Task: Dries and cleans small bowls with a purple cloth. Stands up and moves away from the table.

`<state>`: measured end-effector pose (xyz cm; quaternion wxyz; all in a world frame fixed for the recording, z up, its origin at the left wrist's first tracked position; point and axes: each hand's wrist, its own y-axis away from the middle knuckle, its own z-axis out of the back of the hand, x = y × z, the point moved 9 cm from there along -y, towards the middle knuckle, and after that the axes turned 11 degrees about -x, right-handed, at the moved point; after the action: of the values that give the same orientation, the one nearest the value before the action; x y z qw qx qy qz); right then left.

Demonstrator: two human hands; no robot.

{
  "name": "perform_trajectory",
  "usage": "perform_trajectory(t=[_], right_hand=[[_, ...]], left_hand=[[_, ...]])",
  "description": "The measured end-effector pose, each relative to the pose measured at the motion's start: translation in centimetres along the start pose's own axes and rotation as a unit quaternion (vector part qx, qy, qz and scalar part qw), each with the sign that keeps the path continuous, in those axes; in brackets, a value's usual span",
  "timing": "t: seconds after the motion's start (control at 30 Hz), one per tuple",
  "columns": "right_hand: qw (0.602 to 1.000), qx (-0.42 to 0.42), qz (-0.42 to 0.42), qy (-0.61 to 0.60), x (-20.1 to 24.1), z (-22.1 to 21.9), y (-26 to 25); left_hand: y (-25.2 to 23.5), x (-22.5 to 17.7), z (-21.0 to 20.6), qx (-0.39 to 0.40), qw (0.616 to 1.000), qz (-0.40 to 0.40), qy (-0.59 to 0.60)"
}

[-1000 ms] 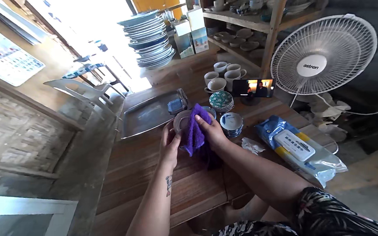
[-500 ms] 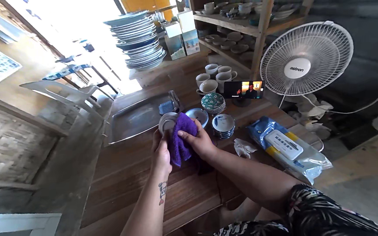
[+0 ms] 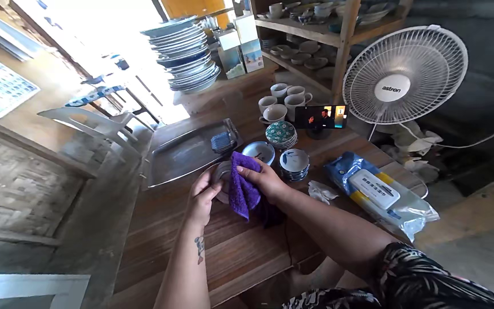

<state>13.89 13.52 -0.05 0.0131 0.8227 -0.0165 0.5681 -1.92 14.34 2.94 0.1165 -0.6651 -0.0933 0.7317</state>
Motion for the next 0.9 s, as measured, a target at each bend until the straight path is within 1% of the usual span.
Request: perform_trajectory(t=[0.07,0.13,0.2,0.27,0.37,0.4,0.43,0.5,0.57,0.67,0.73,0.8,0.9], right_hand=[[0.998,0.033,-0.043,0.025,-0.6,-0.4,0.0],[0.993,0.07,-0.078,0.055,-1.3,-0.8,0.0],[0.989,0.087,-0.097,0.068,-1.7,-0.9,0.0],[0.993,0.065,-0.08,0.05,-1.5,-0.7,-0.3],[1.0,-0.021,-0.022,-0.008,-0.4,0.5,-0.5],[0.998,-0.049,-0.001,-0.029,-0.1,0.9,-0.5],[0.996,-0.072,0.02,-0.047,0.2,1.3,-0.5],[0.991,-0.098,0.05,-0.07,0.6,1.6,-0.4],[0.989,-0.097,0.081,-0.075,0.8,1.4,-0.1],[0.99,-0.063,0.111,-0.06,1.1,0.6,0.4],[0.993,-0.037,0.104,-0.048,0.9,0.1,0.5],[0.996,-0.01,0.079,-0.035,0.4,-0.5,0.6],[0.998,0.02,0.065,-0.017,-0.1,-1.1,0.8]], left_hand=[[0.2,-0.2,-0.1,0.044,0.999,0.006,-0.019],[0.5,0.0,-0.3,0.084,0.995,0.029,-0.037],[0.8,0.3,-0.5,0.098,0.993,0.049,-0.049],[0.6,0.4,-0.7,0.072,0.996,0.028,-0.054],[-0.1,0.8,-0.8,-0.009,0.997,-0.031,-0.067],[-0.1,0.9,-1.0,-0.037,0.997,-0.032,-0.054],[0.1,1.0,-1.2,-0.066,0.997,-0.018,-0.033],[0.8,1.3,-2.1,-0.093,0.995,0.023,0.017],[1.3,1.5,-2.8,-0.102,0.993,0.039,0.048],[1.4,1.3,-2.7,-0.131,0.985,0.036,0.101],[1.4,1.3,-2.3,-0.155,0.98,0.03,0.124],[1.4,1.3,-1.6,-0.185,0.973,0.039,0.134],[1.4,1.1,-0.7,-0.215,0.968,0.03,0.125]])
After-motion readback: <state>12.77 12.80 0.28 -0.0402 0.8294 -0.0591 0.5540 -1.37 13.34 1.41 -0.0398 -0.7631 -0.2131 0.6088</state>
